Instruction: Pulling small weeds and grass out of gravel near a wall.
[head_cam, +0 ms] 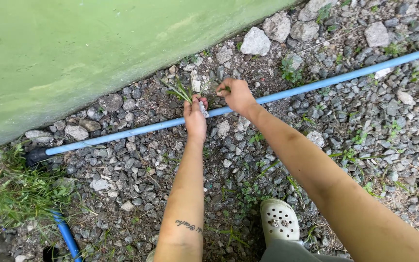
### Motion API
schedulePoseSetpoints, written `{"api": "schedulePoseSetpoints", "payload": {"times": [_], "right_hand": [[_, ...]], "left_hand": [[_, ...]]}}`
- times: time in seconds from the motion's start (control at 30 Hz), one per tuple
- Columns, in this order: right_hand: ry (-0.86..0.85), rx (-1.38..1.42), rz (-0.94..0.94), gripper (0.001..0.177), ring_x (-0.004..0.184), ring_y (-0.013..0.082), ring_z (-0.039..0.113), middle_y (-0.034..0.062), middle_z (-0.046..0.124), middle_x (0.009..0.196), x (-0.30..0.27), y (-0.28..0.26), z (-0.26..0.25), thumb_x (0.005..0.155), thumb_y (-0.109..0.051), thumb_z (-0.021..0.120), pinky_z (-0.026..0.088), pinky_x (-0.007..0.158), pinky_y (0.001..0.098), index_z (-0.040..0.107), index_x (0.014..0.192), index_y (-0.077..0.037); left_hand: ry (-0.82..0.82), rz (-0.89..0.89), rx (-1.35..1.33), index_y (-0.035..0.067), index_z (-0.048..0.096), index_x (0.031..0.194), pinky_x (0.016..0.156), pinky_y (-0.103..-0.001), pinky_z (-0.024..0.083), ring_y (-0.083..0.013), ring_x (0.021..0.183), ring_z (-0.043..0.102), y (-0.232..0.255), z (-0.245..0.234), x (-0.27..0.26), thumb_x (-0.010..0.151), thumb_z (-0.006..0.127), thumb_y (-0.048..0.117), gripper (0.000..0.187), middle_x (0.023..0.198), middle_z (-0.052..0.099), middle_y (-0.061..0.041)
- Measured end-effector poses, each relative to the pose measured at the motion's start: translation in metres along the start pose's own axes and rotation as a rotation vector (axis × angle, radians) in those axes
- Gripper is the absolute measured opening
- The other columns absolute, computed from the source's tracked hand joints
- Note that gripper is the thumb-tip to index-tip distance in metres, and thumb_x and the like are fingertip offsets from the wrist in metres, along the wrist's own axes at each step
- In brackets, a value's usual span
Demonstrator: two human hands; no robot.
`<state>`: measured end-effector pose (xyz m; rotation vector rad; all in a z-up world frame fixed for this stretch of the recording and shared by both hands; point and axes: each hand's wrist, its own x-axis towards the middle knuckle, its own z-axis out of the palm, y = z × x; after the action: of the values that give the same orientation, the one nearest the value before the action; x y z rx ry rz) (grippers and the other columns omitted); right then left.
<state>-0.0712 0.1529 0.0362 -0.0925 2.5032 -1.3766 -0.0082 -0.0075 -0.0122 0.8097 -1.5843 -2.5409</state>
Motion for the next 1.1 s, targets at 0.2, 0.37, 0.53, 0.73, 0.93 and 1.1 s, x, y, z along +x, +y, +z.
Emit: {"api": "schedulePoseSetpoints", "payload": {"times": [0.2,0.37,0.53,0.73,0.93,1.1], "right_hand": [[0.087,0.819,0.223,0.004,0.079,0.0156,0.066,0.0075,0.072,0.092,0.008,0.031,-0.022,0.099,0.0,0.064,0.055,0.069,0.0302,0.063,0.102,0.0],[0.097,1.165,0.299,0.019,0.084,0.0202,0.067,0.0116,0.07,0.096,-0.015,-0.014,-0.069,0.088,0.005,0.058,0.057,0.076,0.0325,0.062,0.107,0.001],[0.01,1.254,0.233,0.021,0.086,0.0199,0.066,0.0098,0.069,0.095,-0.038,-0.044,-0.089,0.086,0.001,0.055,0.056,0.079,0.0328,0.062,0.106,0.002],[0.205,0.991,0.19,0.022,0.083,0.0154,0.061,0.0057,0.068,0.09,-0.067,-0.062,-0.086,0.104,-0.02,0.057,0.052,0.078,0.0303,0.067,0.096,-0.002],[0.282,-0.037,-0.409,0.016,0.103,0.0334,0.063,0.0163,0.065,0.103,-0.109,-0.074,-0.098,0.103,-0.009,0.05,0.053,0.093,0.0425,0.065,0.102,-0.002],[0.313,-0.316,-0.656,0.021,0.115,0.0362,0.061,0.015,0.066,0.113,-0.116,-0.073,-0.121,0.097,-0.01,0.052,0.025,0.107,0.0667,0.065,0.112,-0.003]], "left_hand": [[0.015,0.052,0.122,0.007,0.058,0.1,0.063,-0.027,0.043,-0.0115,0.071,0.055,0.02,0.022,-0.012,0.104,0.066,0.026,0.02,0.079,0.061,-0.001],[-0.044,-0.084,-0.013,0.008,0.055,0.088,0.057,-0.029,0.044,-0.0135,0.062,0.051,0.022,0.057,-0.028,0.105,0.068,0.031,0.031,0.07,0.055,-0.001],[-0.226,-0.297,-0.368,0.007,0.058,0.092,0.069,-0.033,0.056,-0.0185,0.076,0.064,0.026,0.111,-0.054,0.107,0.045,0.031,0.031,0.086,0.066,-0.008],[-0.135,-0.387,-0.648,0.006,0.065,0.109,0.086,-0.034,0.057,-0.0178,0.092,0.067,0.037,0.147,-0.075,0.111,0.04,0.023,0.03,0.102,0.069,-0.007],[-0.558,-0.299,-0.848,0.012,0.064,0.103,0.092,-0.039,0.056,-0.0215,0.1,0.067,-0.051,0.121,-0.018,0.114,0.044,0.025,0.027,0.107,0.067,-0.006],[-0.292,-0.511,-0.714,0.015,0.064,0.112,0.089,-0.036,0.057,-0.0201,0.102,0.067,0.009,0.161,-0.068,0.105,0.038,0.037,0.034,0.108,0.068,-0.005]]}}
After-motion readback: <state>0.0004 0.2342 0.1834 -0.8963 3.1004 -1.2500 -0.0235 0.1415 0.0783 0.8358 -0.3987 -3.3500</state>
